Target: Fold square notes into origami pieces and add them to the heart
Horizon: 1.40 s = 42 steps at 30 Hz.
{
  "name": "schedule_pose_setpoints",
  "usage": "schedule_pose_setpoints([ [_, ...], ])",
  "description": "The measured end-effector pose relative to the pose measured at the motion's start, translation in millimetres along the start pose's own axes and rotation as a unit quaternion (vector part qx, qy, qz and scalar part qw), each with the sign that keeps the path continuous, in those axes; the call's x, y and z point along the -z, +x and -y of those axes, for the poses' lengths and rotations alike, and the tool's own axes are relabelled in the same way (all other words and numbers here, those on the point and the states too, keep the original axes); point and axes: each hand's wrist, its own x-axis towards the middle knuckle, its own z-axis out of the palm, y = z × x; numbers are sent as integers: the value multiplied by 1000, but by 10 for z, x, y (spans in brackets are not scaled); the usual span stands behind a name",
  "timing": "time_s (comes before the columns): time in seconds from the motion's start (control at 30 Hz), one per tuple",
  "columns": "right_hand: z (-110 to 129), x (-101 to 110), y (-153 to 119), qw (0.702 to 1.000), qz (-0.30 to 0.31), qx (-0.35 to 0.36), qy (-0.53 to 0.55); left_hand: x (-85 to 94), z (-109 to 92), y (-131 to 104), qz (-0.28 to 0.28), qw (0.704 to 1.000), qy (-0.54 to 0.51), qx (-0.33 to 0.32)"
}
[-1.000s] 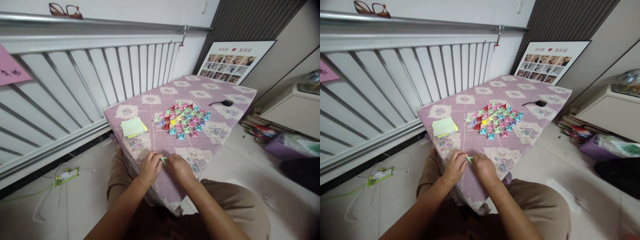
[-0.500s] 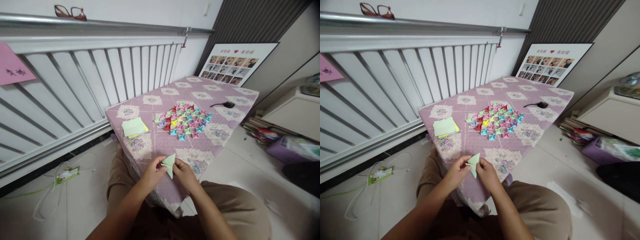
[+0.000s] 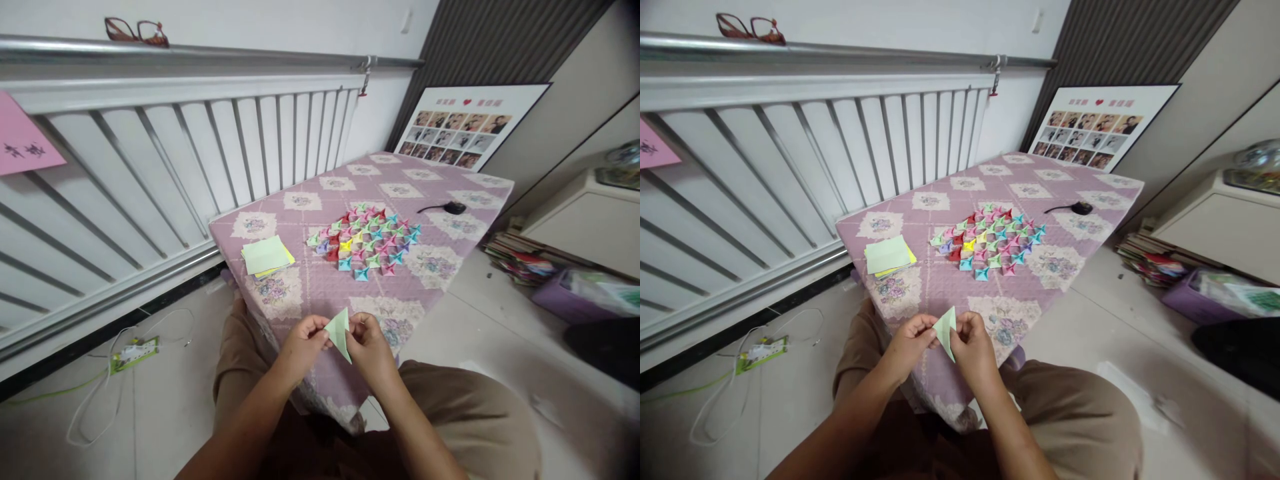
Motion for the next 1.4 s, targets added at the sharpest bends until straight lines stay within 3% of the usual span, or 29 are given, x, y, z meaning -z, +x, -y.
schedule_pose_setpoints([
  [0.1, 45, 27, -52, 994, -17, 49, -98, -12, -15, -13, -11, 999, -44, 30],
  [0.23, 144, 84, -101, 980, 47, 87, -171, -2, -27, -29, -5, 993, -97, 61],
  [0.47, 232, 140, -108, 973, 153, 80, -156, 31, -40, -45, -16, 991, -113, 76],
  [0.8, 308, 145, -94, 956, 215, 105, -170, 46, -33, -53, -14, 987, -133, 92],
  [0.97, 308, 150, -102, 960, 218, 82, -154, 45, -6, -67, -9, 984, -148, 95],
  [1.17, 290, 288, -91, 952, 283, 35, -109, 68, 55, -68, -11, 979, -171, 109],
  [1.3, 188, 329, -103, 955, 272, 8, -121, 80, 69, -77, -3, 974, -193, 122],
  [1.4, 186, 270, -116, 955, 253, 51, -144, 75, 61, -88, 3, 974, -189, 120],
])
